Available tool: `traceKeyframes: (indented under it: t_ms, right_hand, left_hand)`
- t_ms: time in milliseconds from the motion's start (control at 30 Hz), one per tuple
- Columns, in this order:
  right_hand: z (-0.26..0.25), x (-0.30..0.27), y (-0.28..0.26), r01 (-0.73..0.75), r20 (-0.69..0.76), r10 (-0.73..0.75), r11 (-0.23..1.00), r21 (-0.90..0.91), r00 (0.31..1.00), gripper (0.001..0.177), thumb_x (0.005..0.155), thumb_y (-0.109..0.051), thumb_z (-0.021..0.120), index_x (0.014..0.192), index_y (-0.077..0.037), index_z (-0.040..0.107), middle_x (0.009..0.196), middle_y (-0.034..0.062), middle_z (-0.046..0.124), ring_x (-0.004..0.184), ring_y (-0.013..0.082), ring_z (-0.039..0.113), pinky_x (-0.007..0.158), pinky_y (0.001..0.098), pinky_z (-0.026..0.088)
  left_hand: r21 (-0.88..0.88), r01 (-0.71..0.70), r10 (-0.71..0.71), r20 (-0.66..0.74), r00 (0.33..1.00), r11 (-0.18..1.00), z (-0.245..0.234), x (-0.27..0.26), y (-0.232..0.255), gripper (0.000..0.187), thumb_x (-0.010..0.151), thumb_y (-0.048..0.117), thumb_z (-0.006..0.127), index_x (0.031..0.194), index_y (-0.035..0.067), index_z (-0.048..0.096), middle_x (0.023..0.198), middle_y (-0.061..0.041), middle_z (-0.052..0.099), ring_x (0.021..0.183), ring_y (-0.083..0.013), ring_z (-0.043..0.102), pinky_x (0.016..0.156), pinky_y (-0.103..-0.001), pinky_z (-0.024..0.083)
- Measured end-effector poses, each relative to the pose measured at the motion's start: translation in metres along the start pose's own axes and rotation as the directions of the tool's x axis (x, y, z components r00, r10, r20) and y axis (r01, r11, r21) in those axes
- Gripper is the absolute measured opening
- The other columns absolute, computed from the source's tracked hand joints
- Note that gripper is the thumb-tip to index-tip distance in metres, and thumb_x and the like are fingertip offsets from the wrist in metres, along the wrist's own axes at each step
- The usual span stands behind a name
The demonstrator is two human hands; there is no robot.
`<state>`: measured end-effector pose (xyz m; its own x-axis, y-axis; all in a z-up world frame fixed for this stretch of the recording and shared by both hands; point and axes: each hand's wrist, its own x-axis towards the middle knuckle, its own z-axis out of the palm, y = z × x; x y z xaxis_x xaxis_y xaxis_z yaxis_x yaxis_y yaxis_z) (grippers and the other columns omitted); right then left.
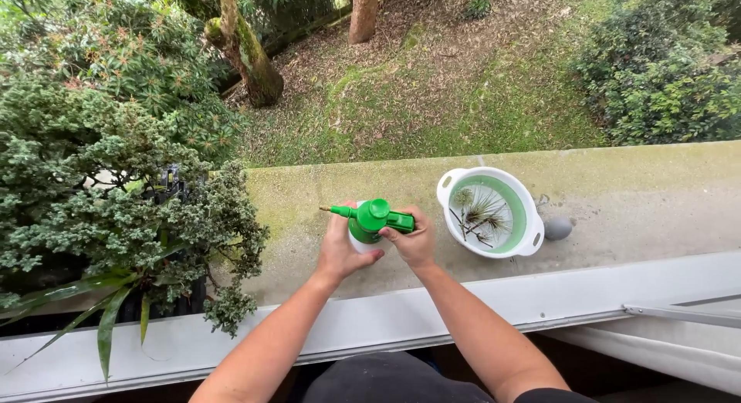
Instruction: The person assembles a green pump sprayer on a balcony, pumps the handle to pressurize it, and then sprays a potted evergreen shrub. They pause briefly to touch a small plant in a colander before resuming spraying the shrub.
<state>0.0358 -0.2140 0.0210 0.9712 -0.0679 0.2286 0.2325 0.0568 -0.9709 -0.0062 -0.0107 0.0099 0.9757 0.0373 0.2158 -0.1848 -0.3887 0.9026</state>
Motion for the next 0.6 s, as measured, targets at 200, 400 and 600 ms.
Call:
traceKeyframes:
  t_ms: [200,400,600]
  right_hand:
    - [-0.013,0.026,-0.075,-0.044,0.277,0.124,0.959,-0.279,0.953,0.040,0.071,-0.019,0.109,0.098,-0.009,0.081,0.074,0.0027,0.071,0.073,0.0092,0.062,0.066,0.0249,0.050]
    - [0.021,0.050,-0.142,0.119,0.485,0.190,0.836,-0.536,0.854,0.062,0.071,-0.031,0.105,0.123,-0.008,0.079,0.095,0.0231,0.084,0.091,0.0420,0.082,0.079,0.0508,0.060]
    - [0.014,0.033,-0.092,0.064,0.341,0.150,0.837,-0.543,0.928,0.071,0.061,-0.054,0.108,0.122,-0.024,0.085,0.098,0.0047,0.089,0.100,0.0309,0.085,0.085,0.0416,0.066]
  left_hand:
    - [0.023,0.023,-0.027,0.195,0.980,0.999,-0.017,0.012,-0.010,0.130,0.045,0.057,0.112,0.154,0.014,0.056,0.156,-0.016,0.058,0.151,-0.0413,0.054,0.132,-0.053,0.044]
    - [-0.017,0.032,-0.027,0.219,0.975,0.999,-0.015,0.030,0.020,0.109,0.056,0.051,0.112,0.147,0.020,0.060,0.144,-0.010,0.068,0.144,-0.0334,0.061,0.126,-0.047,0.049]
    - [0.059,-0.006,0.007,-0.018,1.000,0.998,0.000,0.018,0.030,0.096,0.058,0.043,0.106,0.141,0.015,0.066,0.134,-0.015,0.072,0.131,-0.0394,0.069,0.113,-0.054,0.059]
